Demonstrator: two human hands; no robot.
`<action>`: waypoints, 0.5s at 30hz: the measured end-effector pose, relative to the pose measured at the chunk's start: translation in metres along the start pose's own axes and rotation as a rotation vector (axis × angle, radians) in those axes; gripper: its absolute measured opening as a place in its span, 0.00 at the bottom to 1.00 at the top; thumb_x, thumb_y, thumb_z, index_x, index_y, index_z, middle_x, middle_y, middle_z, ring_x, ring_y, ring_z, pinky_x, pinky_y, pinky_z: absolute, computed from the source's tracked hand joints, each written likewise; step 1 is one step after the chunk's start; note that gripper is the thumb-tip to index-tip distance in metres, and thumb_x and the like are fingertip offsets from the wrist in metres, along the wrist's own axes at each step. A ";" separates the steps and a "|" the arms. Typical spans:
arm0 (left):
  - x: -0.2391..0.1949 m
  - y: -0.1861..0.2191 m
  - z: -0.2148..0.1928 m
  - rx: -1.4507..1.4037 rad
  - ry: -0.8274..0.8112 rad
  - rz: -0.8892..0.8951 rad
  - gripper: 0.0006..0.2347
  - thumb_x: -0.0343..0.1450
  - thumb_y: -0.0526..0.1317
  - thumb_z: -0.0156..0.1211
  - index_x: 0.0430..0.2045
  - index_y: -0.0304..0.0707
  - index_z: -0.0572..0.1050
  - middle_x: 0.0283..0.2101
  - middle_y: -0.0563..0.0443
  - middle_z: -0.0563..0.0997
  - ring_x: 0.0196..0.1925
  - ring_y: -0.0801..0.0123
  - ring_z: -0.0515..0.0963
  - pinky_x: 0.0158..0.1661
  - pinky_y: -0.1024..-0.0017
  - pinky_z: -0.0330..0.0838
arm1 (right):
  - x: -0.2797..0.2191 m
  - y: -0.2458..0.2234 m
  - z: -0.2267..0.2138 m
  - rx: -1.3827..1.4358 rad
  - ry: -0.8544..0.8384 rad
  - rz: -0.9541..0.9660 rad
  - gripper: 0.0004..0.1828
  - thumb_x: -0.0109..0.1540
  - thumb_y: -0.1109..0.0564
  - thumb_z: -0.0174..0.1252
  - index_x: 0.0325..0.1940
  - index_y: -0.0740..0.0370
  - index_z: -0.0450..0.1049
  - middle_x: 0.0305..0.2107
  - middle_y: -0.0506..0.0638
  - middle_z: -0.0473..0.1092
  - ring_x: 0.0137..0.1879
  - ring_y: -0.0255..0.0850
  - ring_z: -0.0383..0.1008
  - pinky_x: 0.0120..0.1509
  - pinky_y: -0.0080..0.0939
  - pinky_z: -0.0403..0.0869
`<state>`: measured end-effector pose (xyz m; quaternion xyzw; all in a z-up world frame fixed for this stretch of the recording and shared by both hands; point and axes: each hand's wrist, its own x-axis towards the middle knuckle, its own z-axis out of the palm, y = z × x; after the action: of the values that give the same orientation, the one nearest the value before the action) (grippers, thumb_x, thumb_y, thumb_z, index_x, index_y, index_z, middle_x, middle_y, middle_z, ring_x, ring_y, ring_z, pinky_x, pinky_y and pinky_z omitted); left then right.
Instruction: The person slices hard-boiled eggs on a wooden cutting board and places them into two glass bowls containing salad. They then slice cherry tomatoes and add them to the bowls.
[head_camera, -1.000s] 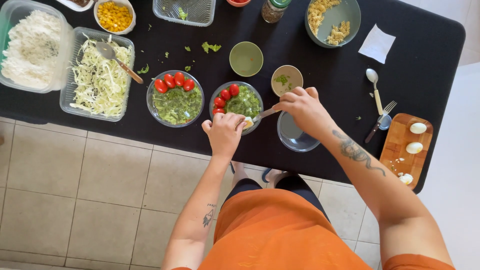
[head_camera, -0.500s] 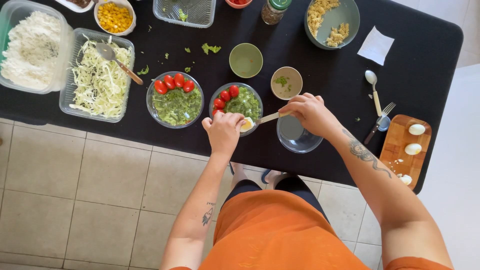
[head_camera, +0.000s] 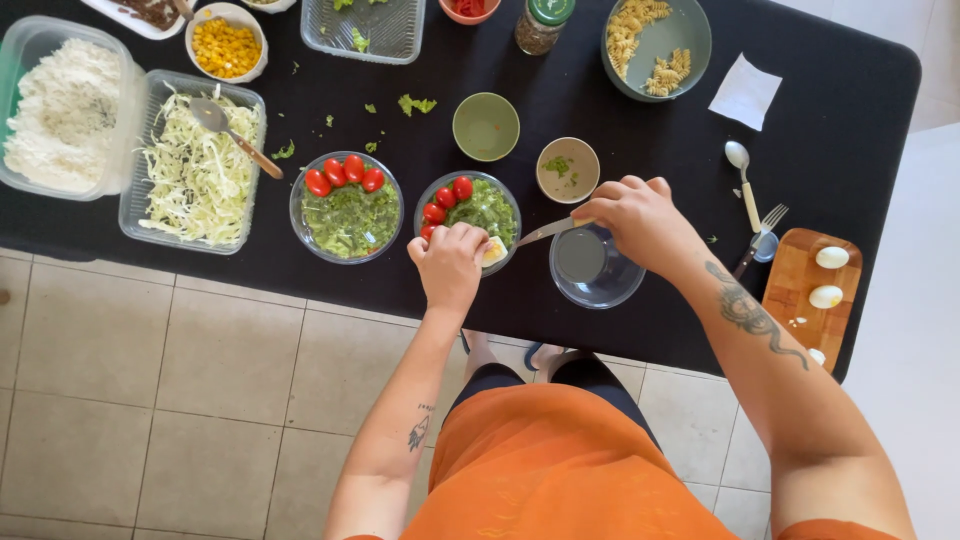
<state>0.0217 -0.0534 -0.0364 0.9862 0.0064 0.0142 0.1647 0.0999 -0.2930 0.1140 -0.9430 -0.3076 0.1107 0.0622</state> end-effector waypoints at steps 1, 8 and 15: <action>-0.001 -0.001 -0.002 0.000 -0.001 0.007 0.05 0.68 0.55 0.49 0.31 0.67 0.69 0.29 0.69 0.65 0.40 0.78 0.64 0.45 0.63 0.51 | -0.005 0.000 -0.005 0.001 0.003 0.007 0.10 0.57 0.55 0.58 0.40 0.41 0.74 0.36 0.37 0.69 0.44 0.36 0.65 0.45 0.39 0.56; -0.027 0.005 -0.077 -0.091 0.175 0.009 0.12 0.69 0.57 0.48 0.43 0.66 0.71 0.36 0.67 0.73 0.40 0.75 0.70 0.42 0.66 0.58 | -0.072 0.011 -0.026 0.014 0.114 0.125 0.10 0.59 0.54 0.56 0.43 0.38 0.71 0.38 0.35 0.68 0.43 0.34 0.66 0.47 0.37 0.58; -0.248 -0.032 0.027 -0.931 -0.719 -1.269 0.37 0.58 0.52 0.57 0.62 0.36 0.54 0.66 0.49 0.58 0.68 0.67 0.56 0.66 0.68 0.46 | -0.189 0.036 0.000 0.527 0.219 0.327 0.11 0.63 0.55 0.48 0.46 0.50 0.74 0.38 0.44 0.73 0.43 0.40 0.74 0.42 0.41 0.66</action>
<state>-0.2255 -0.0360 -0.0784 0.5732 0.4966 -0.3921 0.5206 -0.0285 -0.4340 0.1391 -0.9377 -0.1044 0.0929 0.3180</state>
